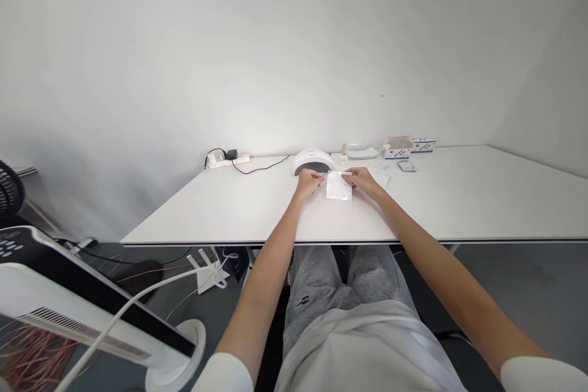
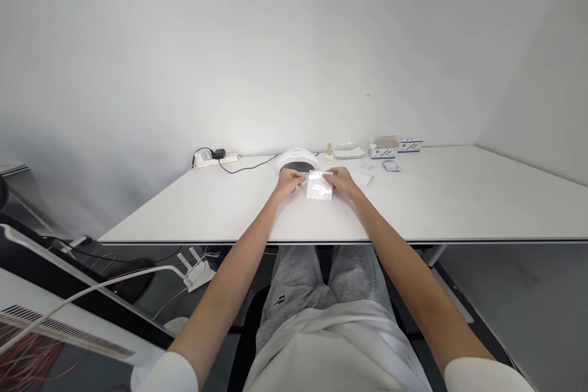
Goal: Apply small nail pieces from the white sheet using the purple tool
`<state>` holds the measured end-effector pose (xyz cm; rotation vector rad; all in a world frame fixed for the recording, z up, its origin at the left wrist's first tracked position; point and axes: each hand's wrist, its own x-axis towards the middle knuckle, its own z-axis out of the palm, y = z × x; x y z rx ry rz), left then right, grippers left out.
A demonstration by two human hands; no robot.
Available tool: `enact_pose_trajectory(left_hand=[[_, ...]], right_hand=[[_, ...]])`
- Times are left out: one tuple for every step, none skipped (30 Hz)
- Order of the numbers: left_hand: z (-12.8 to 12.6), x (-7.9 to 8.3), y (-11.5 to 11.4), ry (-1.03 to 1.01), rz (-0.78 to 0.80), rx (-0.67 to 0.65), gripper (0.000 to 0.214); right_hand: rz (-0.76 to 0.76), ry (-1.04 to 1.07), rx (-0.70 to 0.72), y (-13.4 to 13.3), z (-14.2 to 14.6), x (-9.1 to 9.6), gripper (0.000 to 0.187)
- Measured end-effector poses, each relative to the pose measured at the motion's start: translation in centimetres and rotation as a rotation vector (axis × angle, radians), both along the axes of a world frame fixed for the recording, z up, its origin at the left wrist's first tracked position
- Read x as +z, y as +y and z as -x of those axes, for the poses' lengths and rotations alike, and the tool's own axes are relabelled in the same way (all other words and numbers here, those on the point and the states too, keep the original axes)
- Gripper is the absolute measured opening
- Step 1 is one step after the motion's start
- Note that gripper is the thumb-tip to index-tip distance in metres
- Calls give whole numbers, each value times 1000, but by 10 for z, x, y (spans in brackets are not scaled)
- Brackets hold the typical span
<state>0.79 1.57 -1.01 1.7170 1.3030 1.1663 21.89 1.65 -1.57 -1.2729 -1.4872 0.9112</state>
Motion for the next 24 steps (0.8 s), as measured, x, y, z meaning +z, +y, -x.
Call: enact_pose_trajectory(left_hand=[[0,0,0,5,3,4,17],[0,-1,1,9,6,11,17],[0,-1,2,12,6,24,17],[1,-2,4,16,2,41,17],[1,-3,5,22,-8,60,18],[1,-4,7,32,-19,77,19],[1,-5,8,45,-29,90,19],[2,-6,10,58,-37,100,20],[2,-7,11,69,-40,108,19],[3,-7,11,74,-39,117,19],[3,-7,11,76,-33,128,18],[4,-7,11,75,-24,139,18],[5,-6,10,73,-10,151,18],[6,-5,10,71,12,158,19],[6,-4,9,71,41,158,20],[7,-3,8,71,71,152,20],[7,-2,7,69,99,142,20],[7,-1,7,66,122,129,19],[7,-1,6,61,141,116,18],[6,0,6,58,154,107,19],[6,1,5,56,167,100,20],[5,1,5,57,178,94,21],[5,2,4,58,187,90,21],[5,2,3,56,193,87,20]], right_hand=[[0,-3,-7,-1,0,1,24],[-1,-7,-8,-1,0,1,24],[-2,-13,-5,-1,0,1,23],[-3,-18,1,-1,0,2,22],[-3,-23,7,-1,0,2,21],[-4,-28,13,-1,-1,1,20],[-4,-32,17,-1,-1,1,19],[-5,-34,18,-1,-1,1,18],[-4,-35,17,-1,-1,1,18],[-3,-34,13,-1,-1,2,17],[0,-31,8,-2,0,2,18],[2,-28,4,-2,0,2,18],[4,-27,2,-2,0,2,18],[5,-27,3,-2,0,1,18],[3,-29,1,-2,-1,1,18],[0,-29,-1,-1,-1,0,18],[-2,-28,-8,0,-2,-1,19],[0,-25,-19,1,-3,-2,19],[8,-21,-36,2,-4,-3,19],[20,-19,-51,3,-5,-4,19],[33,-18,-62,4,-6,-5,18],[45,-17,-70,5,-6,-5,17],[56,-17,-73,6,-7,-6,17],[65,-17,-69,6,-7,-6,16]])
